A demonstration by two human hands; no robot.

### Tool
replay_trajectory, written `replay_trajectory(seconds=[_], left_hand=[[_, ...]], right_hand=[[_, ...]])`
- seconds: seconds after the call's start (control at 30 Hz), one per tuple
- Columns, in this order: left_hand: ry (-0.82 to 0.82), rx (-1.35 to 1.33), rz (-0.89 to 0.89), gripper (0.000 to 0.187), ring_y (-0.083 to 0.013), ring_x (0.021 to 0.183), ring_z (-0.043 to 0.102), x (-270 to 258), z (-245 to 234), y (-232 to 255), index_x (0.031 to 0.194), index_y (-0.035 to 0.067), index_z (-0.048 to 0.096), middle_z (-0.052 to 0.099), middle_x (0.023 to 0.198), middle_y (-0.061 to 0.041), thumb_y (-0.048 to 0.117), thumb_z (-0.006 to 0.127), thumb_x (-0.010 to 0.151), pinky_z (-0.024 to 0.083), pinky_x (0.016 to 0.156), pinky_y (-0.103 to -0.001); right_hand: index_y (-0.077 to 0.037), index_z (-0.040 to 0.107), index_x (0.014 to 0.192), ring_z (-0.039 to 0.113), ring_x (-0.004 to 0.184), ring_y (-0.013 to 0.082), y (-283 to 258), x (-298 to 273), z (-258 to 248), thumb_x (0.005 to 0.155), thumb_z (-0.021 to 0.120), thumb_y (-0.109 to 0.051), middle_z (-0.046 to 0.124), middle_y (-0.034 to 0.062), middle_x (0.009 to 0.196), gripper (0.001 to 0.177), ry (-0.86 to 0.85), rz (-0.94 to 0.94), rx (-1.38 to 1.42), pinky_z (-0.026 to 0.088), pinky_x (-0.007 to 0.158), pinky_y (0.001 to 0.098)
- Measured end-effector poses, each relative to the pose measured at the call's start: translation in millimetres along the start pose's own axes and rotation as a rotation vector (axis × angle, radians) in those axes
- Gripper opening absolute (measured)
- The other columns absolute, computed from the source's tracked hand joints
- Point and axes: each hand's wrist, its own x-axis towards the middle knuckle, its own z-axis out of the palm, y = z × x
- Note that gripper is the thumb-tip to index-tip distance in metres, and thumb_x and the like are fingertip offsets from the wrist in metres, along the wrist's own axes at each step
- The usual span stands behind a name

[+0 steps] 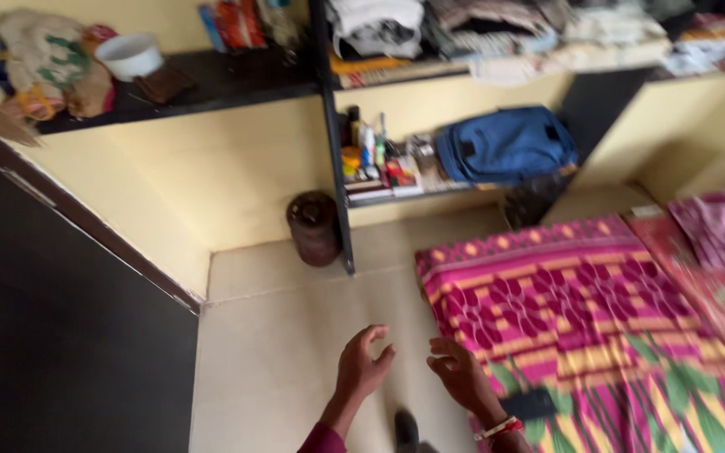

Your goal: The person organizes a cluttered shelf by moving bottles, thermos flasks, and metal containers, then wipes the shelf surface. The person also folds a blanket and a towel on a nearby bed.

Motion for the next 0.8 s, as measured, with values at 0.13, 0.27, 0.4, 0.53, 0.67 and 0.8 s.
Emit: replay_trajectory(seconds=[0.13,0.27,0.4,0.53,0.67,0.8], left_hand=[[0.057,0.012,-0.111,0.04,-0.0242,0.115,0.068,64.5,-32.5,13.9,0.121,0.013,0.068,0.074,0.118,-0.006,0.029,0.077,0.085,0.053,0.098,-0.038],[0.184,-0.029,-0.184,0.039,-0.0242,0.117,0.068,116.8,-62.3,21.9,0.121,0.012,0.068,0.075,0.119,-0.006,0.028,0.075,0.086,0.053,0.098,-0.039],[0.276,-0.06,-0.189,0.04,-0.0234,0.117,0.07,149.5,-87.2,-1.2,0.12,0.01,0.068,0.075,0.119,-0.007,0.027,0.076,0.085,0.053,0.099,-0.037],[0.346,-0.081,-0.138,0.04,-0.0232,0.116,0.071,194.2,-126.4,-35.6,0.119,0.009,0.069,0.076,0.117,-0.008,0.025,0.078,0.084,0.054,0.099,-0.037],[0.323,-0.056,-0.205,0.038,-0.0231,0.117,0.07,236.7,-182.7,-49.4,0.118,0.009,0.069,0.076,0.116,-0.008,0.024,0.078,0.085,0.054,0.098,-0.037],[0.32,-0.042,-0.092,0.038,-0.0244,0.116,0.07,286.4,-248.8,-56.2,0.118,0.009,0.07,0.077,0.115,-0.008,0.022,0.077,0.083,0.054,0.097,-0.038]], right_hand=[[-0.008,0.066,0.128,0.076,0.109,0.0232,-50.3,91.7,2.6,0.088,0.073,-0.02,0.076,0.0101,0.122,0.043,-0.068,-0.005,-0.056,0.063,0.087,0.0345],[-0.01,0.064,0.129,0.073,0.109,0.0211,-107.0,165.6,18.2,0.091,0.072,-0.022,0.073,0.0078,0.124,0.041,-0.199,-0.092,-0.119,0.064,0.085,0.0349],[-0.009,0.066,0.126,0.077,0.104,0.0188,-161.1,215.9,47.5,0.089,0.073,-0.022,0.077,0.0067,0.117,0.04,-0.24,-0.238,-0.103,0.063,0.081,0.0355],[-0.011,0.066,0.127,0.076,0.1,0.0174,-203.3,252.4,89.7,0.089,0.072,-0.022,0.077,0.0042,0.115,0.04,-0.314,-0.211,-0.08,0.06,0.081,0.0338],[-0.009,0.067,0.126,0.076,0.1,0.0176,-237.5,290.9,138.8,0.089,0.071,-0.019,0.078,0.0046,0.113,0.038,-0.264,-0.271,-0.049,0.06,0.079,0.0332],[-0.009,0.066,0.126,0.076,0.103,0.0164,-268.1,326.9,181.6,0.087,0.071,-0.015,0.078,0.0054,0.111,0.04,-0.219,-0.279,-0.037,0.06,0.078,0.0339]])
